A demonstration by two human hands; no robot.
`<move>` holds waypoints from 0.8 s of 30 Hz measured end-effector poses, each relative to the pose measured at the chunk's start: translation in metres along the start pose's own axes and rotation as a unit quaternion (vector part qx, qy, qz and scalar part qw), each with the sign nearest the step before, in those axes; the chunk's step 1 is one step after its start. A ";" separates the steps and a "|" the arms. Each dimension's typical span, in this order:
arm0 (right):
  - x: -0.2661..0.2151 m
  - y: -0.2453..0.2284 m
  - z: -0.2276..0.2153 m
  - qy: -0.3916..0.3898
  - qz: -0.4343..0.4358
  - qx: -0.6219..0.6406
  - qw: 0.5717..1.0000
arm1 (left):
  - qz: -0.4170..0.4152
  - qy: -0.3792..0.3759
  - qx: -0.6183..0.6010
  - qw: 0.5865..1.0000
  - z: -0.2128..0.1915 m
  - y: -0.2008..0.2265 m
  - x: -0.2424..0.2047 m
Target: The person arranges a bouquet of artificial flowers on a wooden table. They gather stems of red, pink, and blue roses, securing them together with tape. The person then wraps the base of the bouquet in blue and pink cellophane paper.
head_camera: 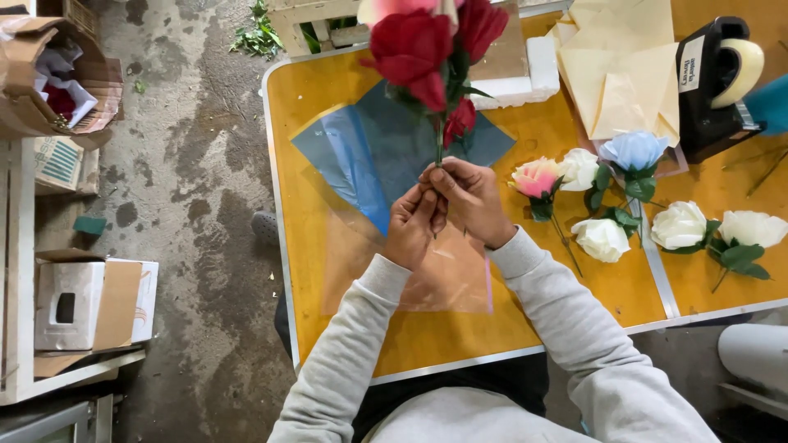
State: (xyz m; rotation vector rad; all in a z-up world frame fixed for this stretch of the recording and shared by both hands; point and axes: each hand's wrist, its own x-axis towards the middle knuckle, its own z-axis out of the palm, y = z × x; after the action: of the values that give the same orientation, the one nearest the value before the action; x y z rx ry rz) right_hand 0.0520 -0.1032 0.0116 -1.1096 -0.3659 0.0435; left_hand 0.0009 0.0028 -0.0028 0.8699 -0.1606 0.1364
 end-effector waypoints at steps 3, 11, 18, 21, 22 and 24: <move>-0.001 -0.018 0.011 -0.005 -0.020 -0.051 0.998 | -0.041 -0.009 -0.031 0.999 -0.016 -0.020 0.002; -0.003 -0.021 0.004 0.032 -0.076 -0.179 0.980 | 0.038 0.086 0.223 0.970 -0.003 0.020 0.006; -0.033 -0.002 0.000 0.023 -0.021 -0.130 0.991 | 0.064 0.053 0.266 0.960 -0.003 0.041 0.023; -0.036 0.005 -0.006 0.008 -0.035 -0.142 0.989 | 0.078 0.002 0.243 0.967 -0.001 0.038 0.033; -0.036 0.006 -0.008 0.009 -0.042 -0.145 0.988 | 0.057 0.021 0.234 0.970 0.000 0.041 0.033; -0.036 0.014 -0.010 0.007 -0.050 -0.148 0.988 | 0.038 0.042 0.226 0.973 -0.011 0.030 0.033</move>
State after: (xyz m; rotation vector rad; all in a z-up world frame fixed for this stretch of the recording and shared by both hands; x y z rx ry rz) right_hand 0.0232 -0.1137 -0.0146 -1.3828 -0.4245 -0.1114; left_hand 0.0284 0.0320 0.0191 1.3095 -0.0844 0.2889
